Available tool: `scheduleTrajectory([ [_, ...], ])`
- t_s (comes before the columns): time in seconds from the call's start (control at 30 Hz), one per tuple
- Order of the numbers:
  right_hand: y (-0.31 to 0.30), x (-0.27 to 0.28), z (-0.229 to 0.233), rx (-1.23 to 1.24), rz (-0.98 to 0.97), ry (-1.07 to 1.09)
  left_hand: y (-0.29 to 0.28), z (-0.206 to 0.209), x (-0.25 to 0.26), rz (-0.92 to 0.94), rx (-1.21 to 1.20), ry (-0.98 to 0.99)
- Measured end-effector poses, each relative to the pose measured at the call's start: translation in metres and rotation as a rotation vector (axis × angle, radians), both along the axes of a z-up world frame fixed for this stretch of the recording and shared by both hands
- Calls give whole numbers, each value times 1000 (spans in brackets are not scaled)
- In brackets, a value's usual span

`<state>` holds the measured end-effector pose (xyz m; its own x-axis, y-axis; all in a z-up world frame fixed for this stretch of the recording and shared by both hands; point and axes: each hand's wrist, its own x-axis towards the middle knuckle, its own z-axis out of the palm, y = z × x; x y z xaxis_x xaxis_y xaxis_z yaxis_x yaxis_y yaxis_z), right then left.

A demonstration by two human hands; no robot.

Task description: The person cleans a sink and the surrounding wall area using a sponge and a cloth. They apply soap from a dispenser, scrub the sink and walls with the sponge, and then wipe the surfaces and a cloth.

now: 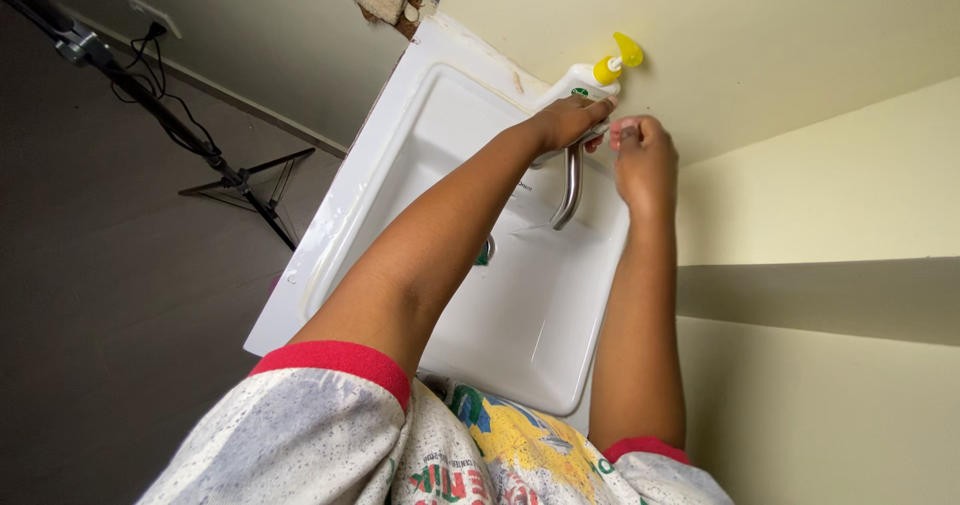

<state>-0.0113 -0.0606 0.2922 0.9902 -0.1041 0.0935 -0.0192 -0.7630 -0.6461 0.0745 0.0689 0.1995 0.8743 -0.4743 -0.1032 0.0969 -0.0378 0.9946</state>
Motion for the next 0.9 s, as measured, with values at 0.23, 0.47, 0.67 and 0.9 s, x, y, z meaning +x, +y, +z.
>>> scheduleTrajectory([
  [0.23,3,-42,-114,926,-281,468,-2,9,11,13,171,-314],
  [0.47,36,-60,-159,1793,38,612,-12,55,-12,68,567,-222],
  [0.67,39,-61,-151,1675,-267,606,-22,68,-27,207,796,-236],
  [0.9,20,-59,-184,1718,-404,543,-22,70,-26,175,866,-281],
])
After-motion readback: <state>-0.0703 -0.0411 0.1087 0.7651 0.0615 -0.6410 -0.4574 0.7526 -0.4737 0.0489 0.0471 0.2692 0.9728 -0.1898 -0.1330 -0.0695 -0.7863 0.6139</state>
